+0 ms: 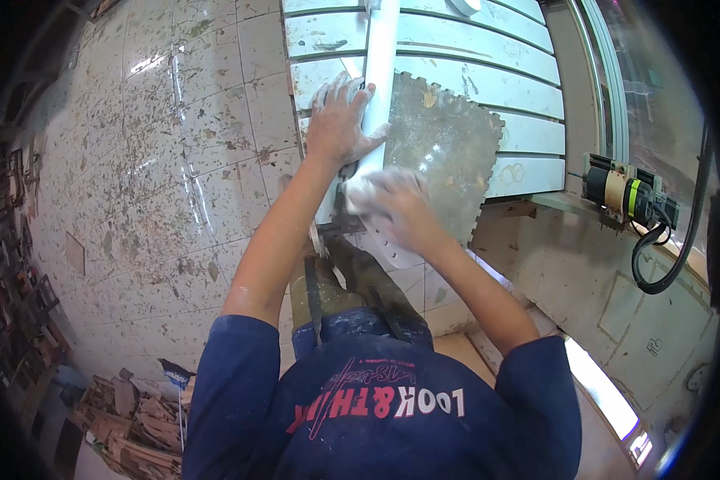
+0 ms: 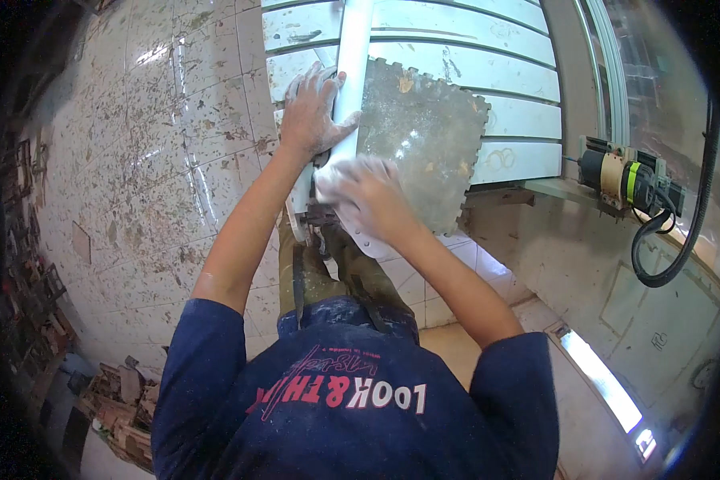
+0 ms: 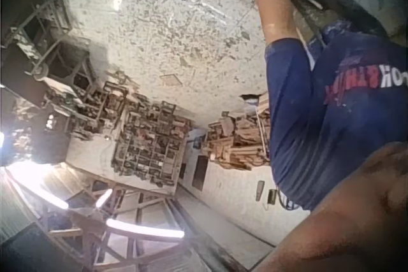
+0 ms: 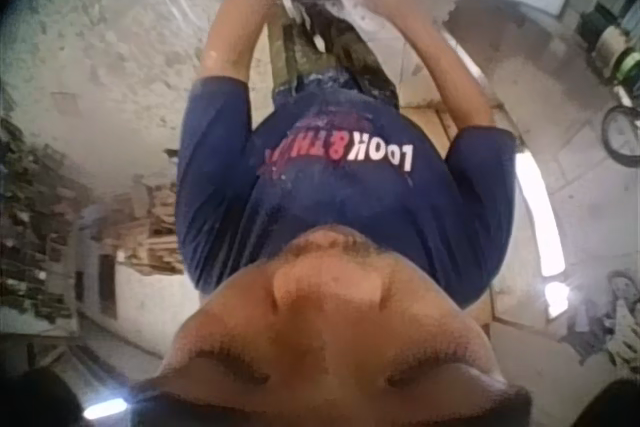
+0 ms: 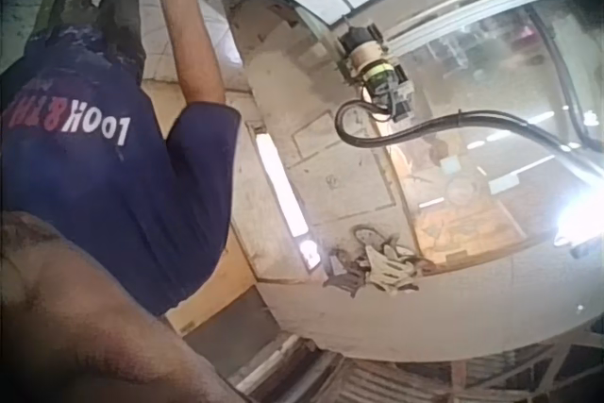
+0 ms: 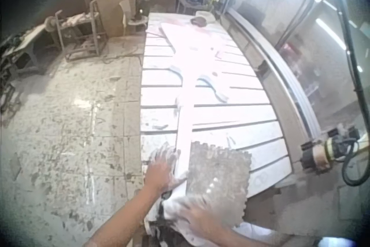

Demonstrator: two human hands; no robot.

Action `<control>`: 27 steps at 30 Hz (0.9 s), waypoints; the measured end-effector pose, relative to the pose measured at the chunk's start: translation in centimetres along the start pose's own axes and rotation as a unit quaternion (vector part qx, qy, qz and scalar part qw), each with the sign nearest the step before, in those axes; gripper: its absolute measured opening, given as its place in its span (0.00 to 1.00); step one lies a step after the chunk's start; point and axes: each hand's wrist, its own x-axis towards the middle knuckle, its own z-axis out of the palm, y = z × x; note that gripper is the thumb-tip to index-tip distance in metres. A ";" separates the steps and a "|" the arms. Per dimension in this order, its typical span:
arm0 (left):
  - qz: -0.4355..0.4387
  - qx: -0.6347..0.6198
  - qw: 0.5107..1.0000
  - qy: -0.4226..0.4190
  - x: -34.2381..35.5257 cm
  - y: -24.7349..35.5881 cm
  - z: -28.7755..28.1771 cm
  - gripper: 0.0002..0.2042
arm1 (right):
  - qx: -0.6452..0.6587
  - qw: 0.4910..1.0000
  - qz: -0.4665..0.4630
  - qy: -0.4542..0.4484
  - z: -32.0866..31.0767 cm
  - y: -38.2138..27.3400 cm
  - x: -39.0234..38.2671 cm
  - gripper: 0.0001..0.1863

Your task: The person sands the white-painted surface of a guitar body and neck by hand with a piece of sandpaper.

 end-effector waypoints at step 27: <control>-0.011 -0.003 1.000 0.007 -0.1 -0.1 -0.4 0.39 | -0.023 0.999 -0.028 0.002 -0.2 0.2 -6.8 0.22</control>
